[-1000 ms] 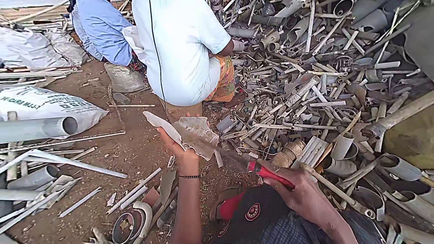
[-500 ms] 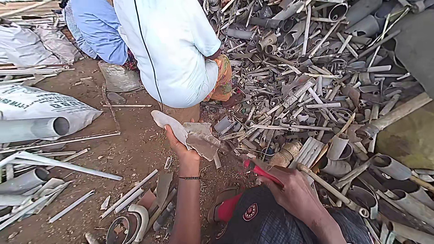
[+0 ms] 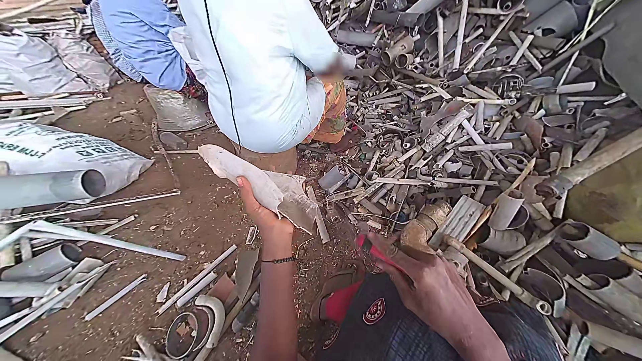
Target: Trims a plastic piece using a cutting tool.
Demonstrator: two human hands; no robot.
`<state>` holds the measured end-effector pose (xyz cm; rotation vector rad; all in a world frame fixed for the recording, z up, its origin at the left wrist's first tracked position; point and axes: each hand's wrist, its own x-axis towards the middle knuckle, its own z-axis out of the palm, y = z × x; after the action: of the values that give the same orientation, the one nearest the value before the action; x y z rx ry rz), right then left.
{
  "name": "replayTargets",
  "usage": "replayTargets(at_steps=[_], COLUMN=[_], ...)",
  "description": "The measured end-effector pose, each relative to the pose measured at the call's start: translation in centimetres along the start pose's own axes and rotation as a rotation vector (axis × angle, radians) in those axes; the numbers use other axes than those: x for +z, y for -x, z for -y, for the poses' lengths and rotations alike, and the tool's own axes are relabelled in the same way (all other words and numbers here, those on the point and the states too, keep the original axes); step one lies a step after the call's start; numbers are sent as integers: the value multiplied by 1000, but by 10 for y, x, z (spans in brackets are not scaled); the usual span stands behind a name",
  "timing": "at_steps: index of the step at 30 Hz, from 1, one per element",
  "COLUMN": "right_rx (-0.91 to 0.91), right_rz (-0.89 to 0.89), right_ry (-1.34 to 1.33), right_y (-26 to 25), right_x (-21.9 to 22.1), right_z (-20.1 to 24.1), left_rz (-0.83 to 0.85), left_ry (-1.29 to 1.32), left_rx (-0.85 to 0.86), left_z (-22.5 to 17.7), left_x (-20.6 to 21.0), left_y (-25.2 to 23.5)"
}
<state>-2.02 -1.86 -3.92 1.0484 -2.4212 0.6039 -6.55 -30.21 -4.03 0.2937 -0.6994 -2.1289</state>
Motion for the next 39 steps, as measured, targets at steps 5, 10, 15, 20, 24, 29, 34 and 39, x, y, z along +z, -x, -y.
replayTargets(at_steps=[5, 10, 15, 20, 24, 29, 34, 39], right_rx=[-46, 86, 93, 213, 183, 69, 41, 148], right_rz=[41, 55, 104, 199, 242, 141, 15, 25], right_ry=[-166, -51, -145, 20, 58, 157, 309, 163], right_y=[0, -7, -11, -35, -39, -14, -9, -6], right_x=[5, 9, 17, 11, 2, 1, 30, 46], right_z=[2, 16, 28, 49, 71, 93, 95, 105], left_rz=[118, 195, 316, 205, 65, 174, 286, 322], left_ry=[71, 151, 248, 111, 28, 122, 194, 168], left_rx=[-102, -224, -317, -255, -289, -333, -315, -303], left_z=[3, 11, 20, 40, 44, 39, 35, 41], left_x=[-7, -3, -18, -22, -30, -49, -50, -37], left_y=[-2, 8, 3, 13, 14, 2, -2, 11])
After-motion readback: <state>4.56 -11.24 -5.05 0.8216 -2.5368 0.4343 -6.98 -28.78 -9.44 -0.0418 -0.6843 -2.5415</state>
